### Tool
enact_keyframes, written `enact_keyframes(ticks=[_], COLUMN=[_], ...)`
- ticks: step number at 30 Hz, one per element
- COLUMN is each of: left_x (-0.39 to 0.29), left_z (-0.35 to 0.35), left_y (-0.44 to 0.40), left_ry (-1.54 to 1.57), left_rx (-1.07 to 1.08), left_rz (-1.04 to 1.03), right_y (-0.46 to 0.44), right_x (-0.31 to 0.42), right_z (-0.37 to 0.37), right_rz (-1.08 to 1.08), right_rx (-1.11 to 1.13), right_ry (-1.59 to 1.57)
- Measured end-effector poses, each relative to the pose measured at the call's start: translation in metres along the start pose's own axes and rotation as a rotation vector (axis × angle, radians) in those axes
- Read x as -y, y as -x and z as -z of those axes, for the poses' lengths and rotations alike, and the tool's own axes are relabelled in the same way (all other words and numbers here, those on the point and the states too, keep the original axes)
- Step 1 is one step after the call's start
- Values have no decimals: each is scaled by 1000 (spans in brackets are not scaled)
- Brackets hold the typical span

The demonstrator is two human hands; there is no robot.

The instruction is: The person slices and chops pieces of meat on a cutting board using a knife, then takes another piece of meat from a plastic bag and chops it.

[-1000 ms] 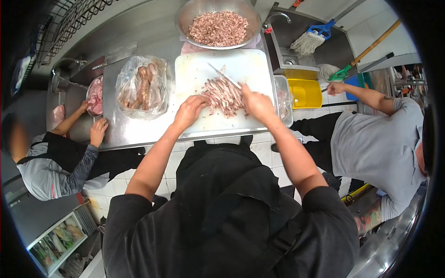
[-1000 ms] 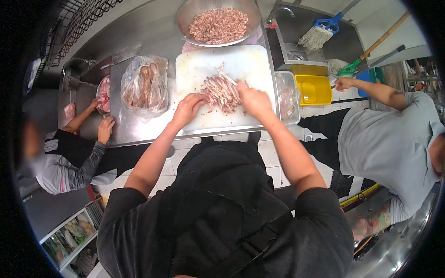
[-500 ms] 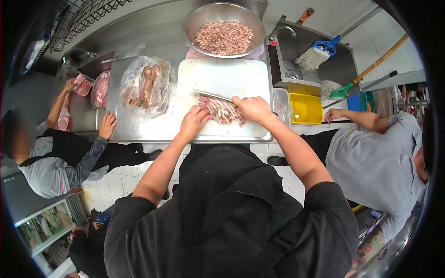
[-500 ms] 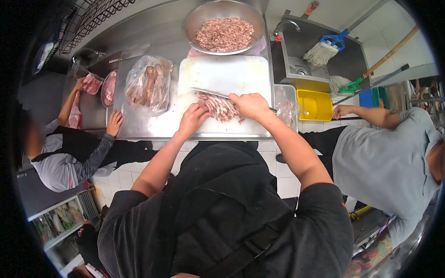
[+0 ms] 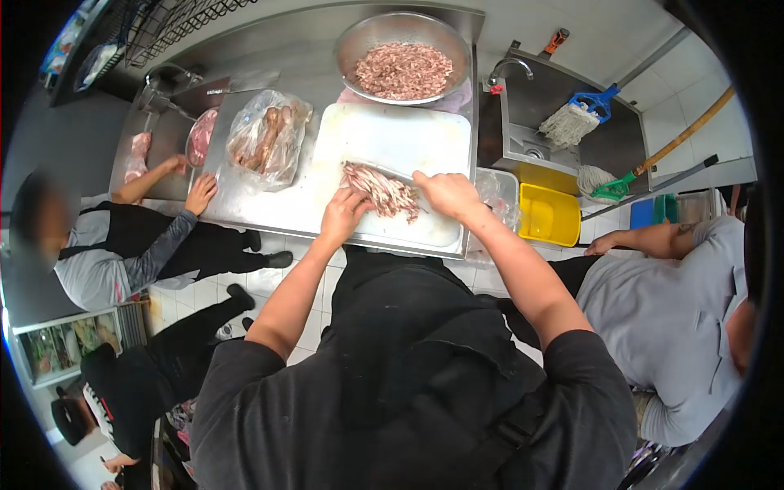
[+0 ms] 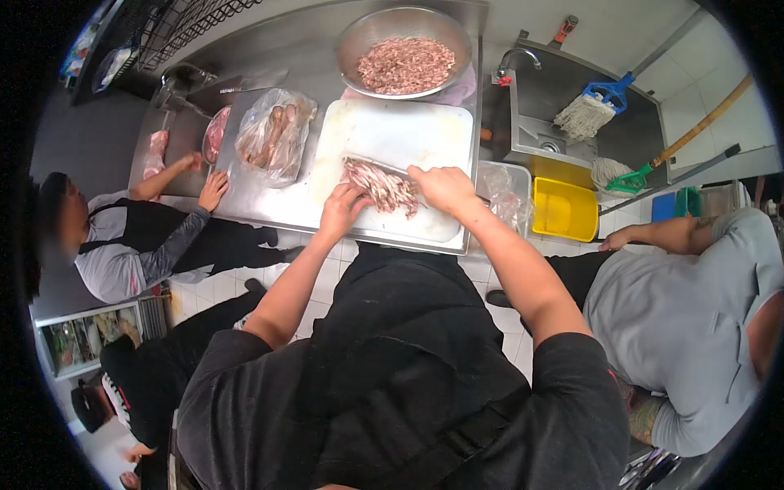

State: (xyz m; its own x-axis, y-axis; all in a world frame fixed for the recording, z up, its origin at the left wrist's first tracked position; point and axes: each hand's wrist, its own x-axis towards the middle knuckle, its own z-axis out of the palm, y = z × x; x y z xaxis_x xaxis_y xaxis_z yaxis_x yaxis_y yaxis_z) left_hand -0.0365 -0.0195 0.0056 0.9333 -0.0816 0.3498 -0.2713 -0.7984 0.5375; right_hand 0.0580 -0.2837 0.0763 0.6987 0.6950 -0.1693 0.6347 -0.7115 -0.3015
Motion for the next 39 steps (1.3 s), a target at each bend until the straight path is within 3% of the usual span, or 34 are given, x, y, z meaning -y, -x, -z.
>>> enact_keyframes(ticks=[6, 9, 11, 16, 20, 22, 23, 25, 26, 27, 29, 30, 33, 36, 39], left_x=[-28, -45, -62, -87, -42, -27, -18, 1, 22, 26, 26, 21, 39, 57, 65], left_z=[15, 19, 27, 38, 49, 64, 65, 60, 44, 36, 13, 9, -13, -20, -23], left_y=[-13, -18, -20, -27, -48, -76, -89, -111, -120, -124, -135, -144, -148, -139, -136], left_ry=[-63, -22, -62, -115, -53, 132, 140, 249, 234, 249, 33, -60, -46, 69, 235], left_rx=[-170, -211, -172, 88, -91, 19, 28, 354, 534, 548, 731, 895, 924, 947, 1038], left_rz=[-72, -149, -209, -398, -255, 93, 92, 53, -42, -55, -417, -481, -711, -718, -708], right_y=[16, 24, 27, 38, 47, 57, 60, 61, 58, 54, 44, 39, 28, 16, 11], right_x=[-21, -12, -7, 5, -11, -14, -12, -4, 1, 6, 17, 19, 25, 35, 35], right_z=[7, -4, -22, -30, -18, -1, 8, 8, 5, 3, -2, -11, -15, -12, -22], right_rz=[24, 47, 60, 13, -38, -36, -17, -42, 24, 88, 45, 64, -44, -193, -230], right_rx=[16, -80, -289, -238, -112, -26, 48, 125, 202, 278, 326, 294, 246, 117, -34], right_ry=[12, 15, 21, -100, -325, -370, -409, -426, -403, -380, -378, -337, -289, 5, 80])
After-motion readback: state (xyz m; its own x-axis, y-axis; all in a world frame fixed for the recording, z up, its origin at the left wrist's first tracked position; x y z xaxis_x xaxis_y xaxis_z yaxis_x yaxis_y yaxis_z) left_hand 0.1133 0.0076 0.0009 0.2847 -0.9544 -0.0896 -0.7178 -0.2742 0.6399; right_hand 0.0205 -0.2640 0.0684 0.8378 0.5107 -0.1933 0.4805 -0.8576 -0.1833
